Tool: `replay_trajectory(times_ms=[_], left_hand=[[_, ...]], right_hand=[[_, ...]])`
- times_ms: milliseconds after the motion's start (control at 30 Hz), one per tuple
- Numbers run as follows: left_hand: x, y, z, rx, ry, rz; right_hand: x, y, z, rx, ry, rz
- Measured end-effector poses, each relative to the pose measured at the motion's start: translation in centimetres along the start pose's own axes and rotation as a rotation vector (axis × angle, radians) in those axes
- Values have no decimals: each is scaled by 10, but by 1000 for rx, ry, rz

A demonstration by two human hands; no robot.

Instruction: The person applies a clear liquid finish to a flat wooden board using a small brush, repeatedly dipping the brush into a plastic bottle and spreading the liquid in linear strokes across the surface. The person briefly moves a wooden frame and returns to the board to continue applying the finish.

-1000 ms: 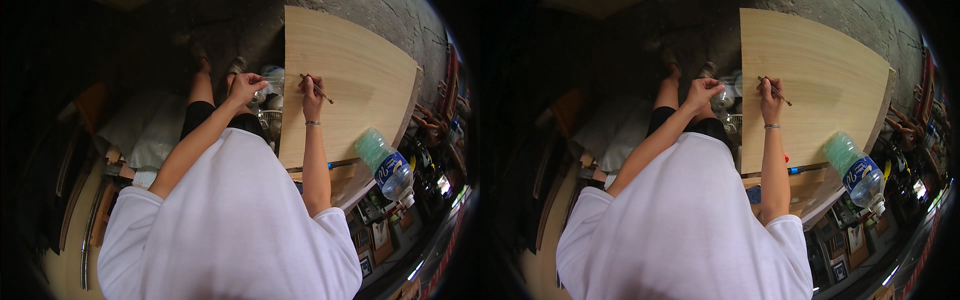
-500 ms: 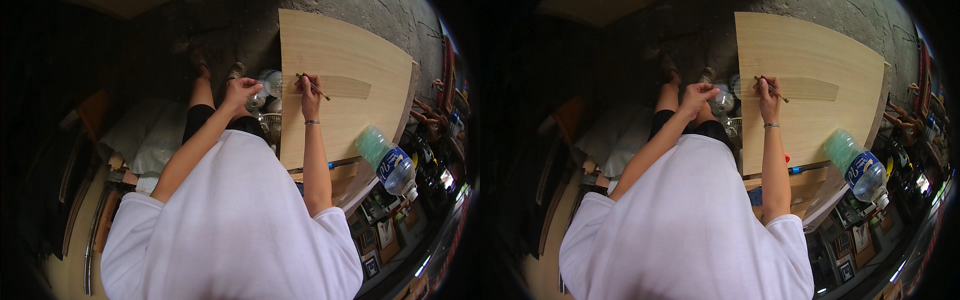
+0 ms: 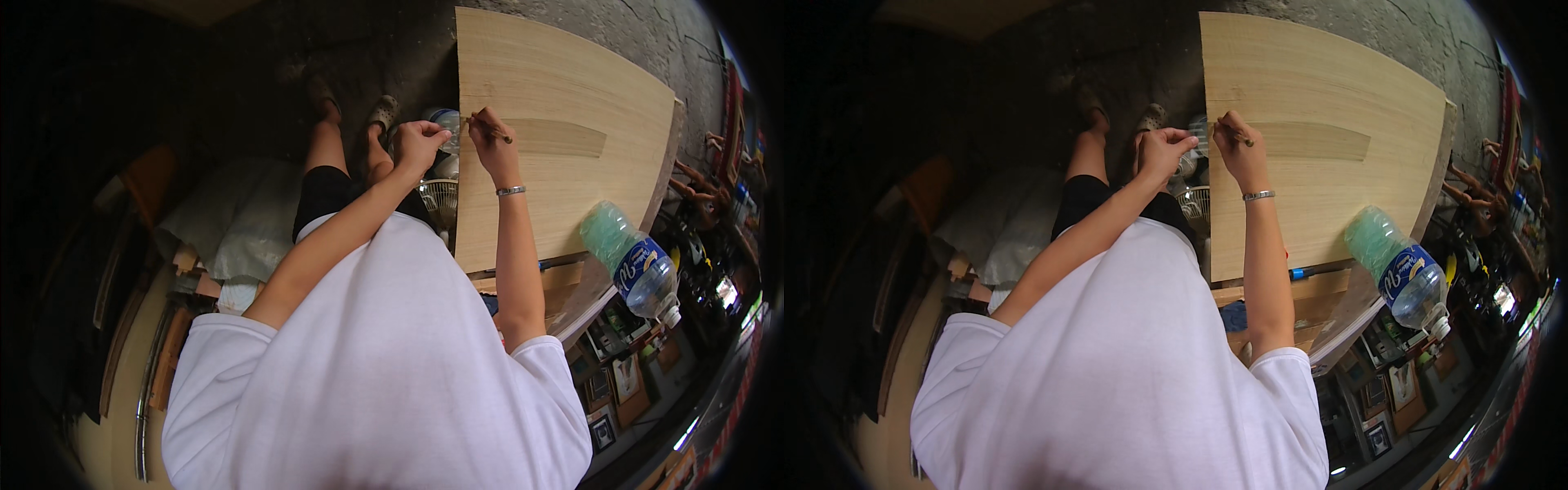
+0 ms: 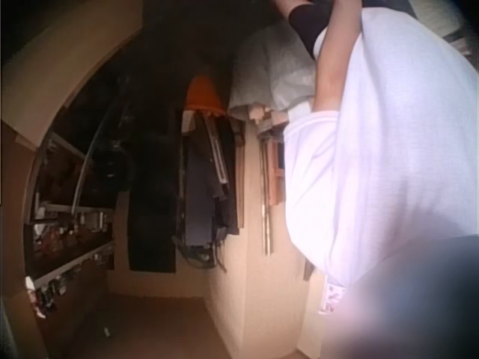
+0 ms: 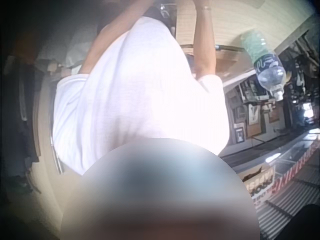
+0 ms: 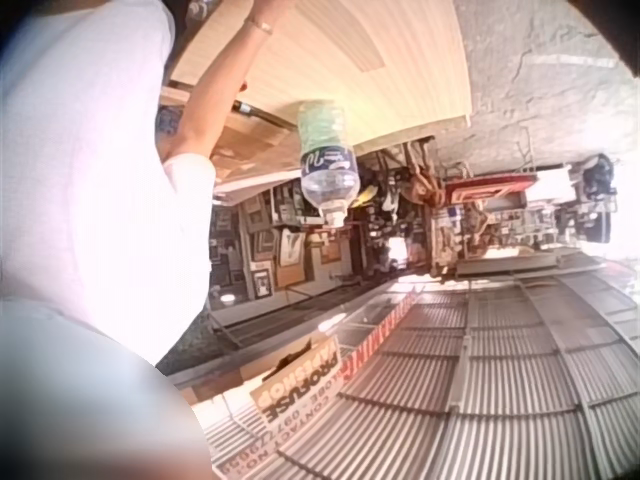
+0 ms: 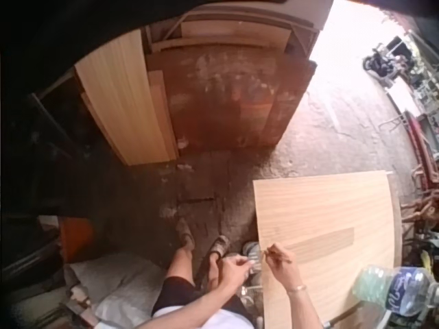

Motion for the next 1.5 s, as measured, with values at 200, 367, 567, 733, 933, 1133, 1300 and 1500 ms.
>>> replay_trajectory(times_ms=[200,367,567,733,933,1133,1300,1500], left_hand=[[11,15,-5,194,-104,27],[14,18,-7,229,-53,32],[25,15,-22,260,-281,48],[43,17,-40,263,-205,-1],[34,9,-40,252,-369,-77],[11,8,-4,137,-209,-25],[5,6,5,42,0,48],[9,7,5,95,-46,56]], right_hand=[[0,7,0,80,0,14],[11,-37,0,141,-36,24],[-10,-37,-8,-155,469,216],[-35,-7,-4,-219,669,249],[-29,-12,-4,-180,578,250],[-11,-9,-6,15,65,131],[4,-1,-8,77,72,49],[6,3,-9,113,95,26]])
Point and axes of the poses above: each hand's wrist, its own y-axis towards the middle knuckle, its own z-axis out of the palm, x = y × z, the point moved 1 cm from there along y, towards the middle knuckle, and after that the axes turned 5 degrees about z, right-handed, at the moved point
